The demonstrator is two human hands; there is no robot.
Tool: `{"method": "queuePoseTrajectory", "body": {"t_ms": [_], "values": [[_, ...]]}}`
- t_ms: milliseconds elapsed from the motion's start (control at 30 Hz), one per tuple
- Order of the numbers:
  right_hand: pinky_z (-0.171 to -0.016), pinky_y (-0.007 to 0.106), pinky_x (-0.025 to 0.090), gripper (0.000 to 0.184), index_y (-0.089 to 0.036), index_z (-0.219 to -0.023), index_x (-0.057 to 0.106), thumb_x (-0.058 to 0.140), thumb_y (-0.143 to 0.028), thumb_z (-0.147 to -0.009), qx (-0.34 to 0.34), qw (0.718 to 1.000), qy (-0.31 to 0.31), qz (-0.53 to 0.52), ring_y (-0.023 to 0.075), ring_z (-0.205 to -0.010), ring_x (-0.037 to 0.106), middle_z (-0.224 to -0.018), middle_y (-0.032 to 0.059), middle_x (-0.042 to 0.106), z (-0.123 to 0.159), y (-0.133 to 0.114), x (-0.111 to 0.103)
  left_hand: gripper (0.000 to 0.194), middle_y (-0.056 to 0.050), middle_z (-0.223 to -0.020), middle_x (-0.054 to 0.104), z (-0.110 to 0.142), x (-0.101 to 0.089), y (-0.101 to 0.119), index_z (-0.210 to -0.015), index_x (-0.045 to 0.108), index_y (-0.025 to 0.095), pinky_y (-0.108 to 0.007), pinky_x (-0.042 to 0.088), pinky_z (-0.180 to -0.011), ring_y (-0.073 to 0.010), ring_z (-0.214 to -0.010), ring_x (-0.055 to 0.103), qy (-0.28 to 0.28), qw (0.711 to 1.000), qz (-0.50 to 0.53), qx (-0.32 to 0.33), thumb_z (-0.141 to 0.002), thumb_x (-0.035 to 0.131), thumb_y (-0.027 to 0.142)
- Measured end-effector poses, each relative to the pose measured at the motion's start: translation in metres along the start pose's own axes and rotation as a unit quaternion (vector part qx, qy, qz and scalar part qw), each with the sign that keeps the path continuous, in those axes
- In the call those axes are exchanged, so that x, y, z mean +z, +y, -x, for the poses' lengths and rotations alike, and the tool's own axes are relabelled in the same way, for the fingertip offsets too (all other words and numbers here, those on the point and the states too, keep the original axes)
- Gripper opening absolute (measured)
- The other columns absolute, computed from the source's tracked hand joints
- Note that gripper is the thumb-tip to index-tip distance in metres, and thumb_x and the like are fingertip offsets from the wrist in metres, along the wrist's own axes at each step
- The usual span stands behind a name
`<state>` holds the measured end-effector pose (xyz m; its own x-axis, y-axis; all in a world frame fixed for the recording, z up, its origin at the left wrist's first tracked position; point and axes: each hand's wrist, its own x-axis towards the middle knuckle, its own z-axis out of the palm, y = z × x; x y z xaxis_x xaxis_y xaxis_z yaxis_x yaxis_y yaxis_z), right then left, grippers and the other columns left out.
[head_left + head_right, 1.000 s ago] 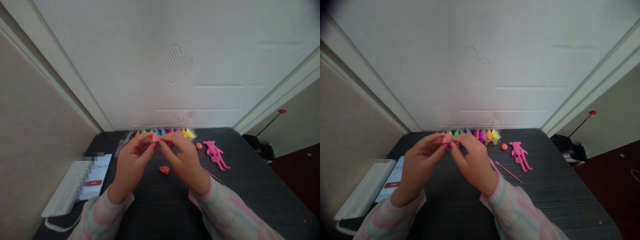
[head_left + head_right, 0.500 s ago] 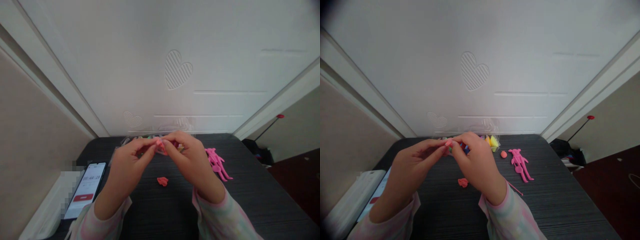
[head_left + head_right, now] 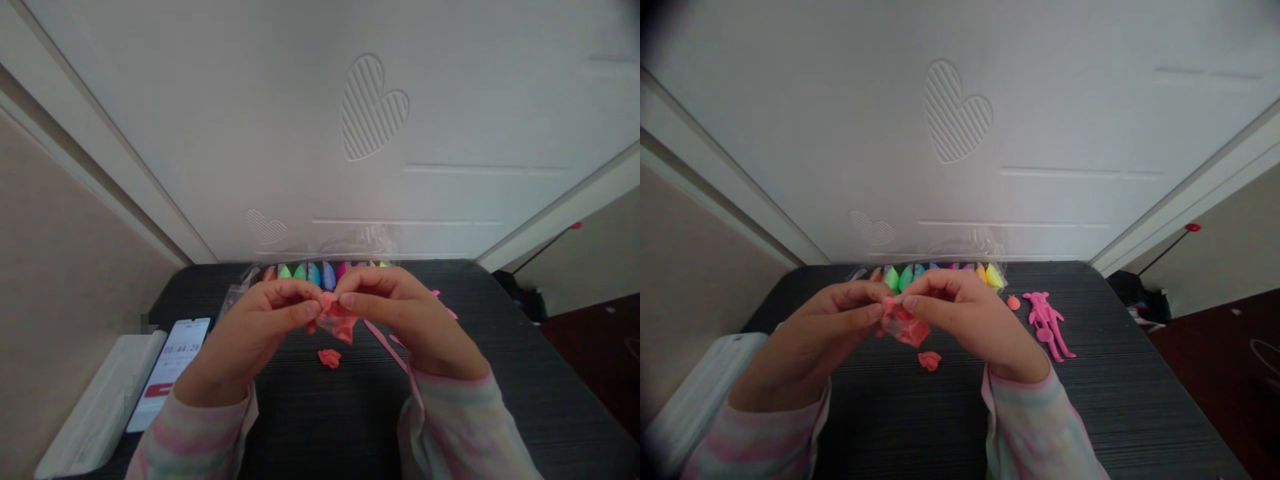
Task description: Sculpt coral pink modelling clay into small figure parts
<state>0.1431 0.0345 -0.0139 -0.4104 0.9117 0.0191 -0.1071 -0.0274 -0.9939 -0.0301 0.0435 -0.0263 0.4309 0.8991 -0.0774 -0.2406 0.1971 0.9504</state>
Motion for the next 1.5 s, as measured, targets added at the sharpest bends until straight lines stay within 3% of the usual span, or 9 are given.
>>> {"method": "queuePoseTrajectory", "body": {"t_ms": [133,267,500,600,767,900,1033,1200,1500], "values": [[-0.056,0.021,0.045,0.011,-0.016,-0.068,0.062,0.057,-0.016,-0.078,-0.015,0.999,-0.026,-0.046,0.008,-0.059,0.054,-0.066,-0.0026,0.054,-0.002,0.003,-0.003,0.003,-0.001,-0.066,0.063,0.001,0.01,0.002,-0.066,0.069,0.017,-0.022,0.049,-0.063,-0.0109,-0.063,0.058,0.004,0.994,0.103,-0.043,-0.063,0.07,0.019],[-0.06,0.02,0.044,0.013,-0.016,-0.069,0.062,0.055,-0.013,-0.079,-0.036,0.998,-0.038,-0.038,0.0073,-0.064,0.053,-0.072,-0.0024,0.049,-0.001,0.003,-0.004,0.005,-0.002,-0.068,0.062,0.001,0.016,0.001,-0.068,0.068,0.016,-0.023,0.05,-0.062,-0.0114,-0.062,0.058,0.022,0.992,0.123,-0.036,-0.065,0.069,0.02],[-0.066,0.021,0.046,0.014,-0.017,-0.071,0.061,0.053,-0.015,-0.082,-0.073,0.997,-0.022,0.013,0.0079,-0.069,0.054,-0.075,-0.0022,0.05,-0.001,0.003,-0.001,0.002,0.0,-0.066,0.062,0.001,0.012,0.0,-0.067,0.068,0.018,-0.023,0.049,-0.063,-0.0113,-0.063,0.058,0.026,0.996,0.076,0.028,-0.068,0.067,0.018],[-0.067,0.022,0.047,0.012,-0.018,-0.074,0.062,0.054,-0.016,-0.082,-0.086,0.995,-0.015,0.045,0.0082,-0.07,0.055,-0.076,-0.002,0.053,-0.001,0.002,0.0,0.007,-0.001,-0.066,0.062,0.003,0.011,0.004,-0.068,0.068,0.018,-0.023,0.049,-0.066,-0.012,-0.066,0.058,0.0,0.998,0.044,0.036,-0.071,0.063,0.016],[-0.068,0.024,0.047,0.01,-0.02,-0.076,0.064,0.055,-0.018,-0.081,-0.111,0.986,0.026,0.122,0.0102,-0.073,0.056,-0.078,-0.001,0.056,0.001,0.002,0.002,0.009,-0.002,-0.071,0.06,0.009,0.012,0.008,-0.066,0.067,0.018,-0.025,0.047,-0.069,-0.0144,-0.073,0.056,0.008,0.999,-0.016,0.039,-0.072,0.06,0.019],[-0.067,0.024,0.048,0.01,-0.019,-0.075,0.062,0.054,-0.02,-0.082,-0.097,0.991,0.025,0.093,0.0095,-0.07,0.056,-0.075,-0.0015,0.056,-0.001,0.003,0.004,0.011,-0.002,-0.073,0.059,0.01,0.008,0.004,-0.066,0.064,0.019,-0.026,0.046,-0.069,-0.0154,-0.074,0.056,0.016,0.995,-0.084,0.054,-0.074,0.059,0.023],[-0.068,0.025,0.048,0.01,-0.019,-0.077,0.062,0.053,-0.02,-0.082,-0.092,0.987,0.083,0.101,0.0105,-0.071,0.057,-0.072,-0.0017,0.06,-0.006,0.006,0.008,0.007,0.001,-0.075,0.061,0.002,0.005,-0.007,-0.077,0.064,0.022,-0.024,0.045,-0.071,-0.0119,-0.072,0.056,0.086,0.979,-0.145,0.112,-0.078,0.057,0.024],[-0.072,0.027,0.044,0.009,-0.021,-0.081,0.066,0.056,-0.019,-0.08,-0.173,0.928,0.221,0.247,0.0125,-0.08,0.056,-0.082,0.0004,0.06,-0.013,0.012,0.012,0.007,0.003,-0.082,0.064,-0.004,0.014,-0.014,-0.083,0.063,0.022,-0.023,0.048,-0.07,-0.0101,-0.074,0.06,0.138,0.977,-0.067,0.145,-0.077,0.059,0.021],[-0.074,0.029,0.046,0.014,-0.022,-0.086,0.065,0.053,-0.017,-0.082,-0.184,0.922,0.226,0.256,0.0144,-0.081,0.058,-0.086,0.0014,0.065,-0.018,0.022,0.016,0.008,0.002,-0.08,0.067,-0.009,0.012,-0.015,-0.077,0.065,0.02,-0.026,0.045,-0.08,-0.013,-0.081,0.061,0.204,0.957,-0.064,0.195,-0.072,0.063,0.014]]}}
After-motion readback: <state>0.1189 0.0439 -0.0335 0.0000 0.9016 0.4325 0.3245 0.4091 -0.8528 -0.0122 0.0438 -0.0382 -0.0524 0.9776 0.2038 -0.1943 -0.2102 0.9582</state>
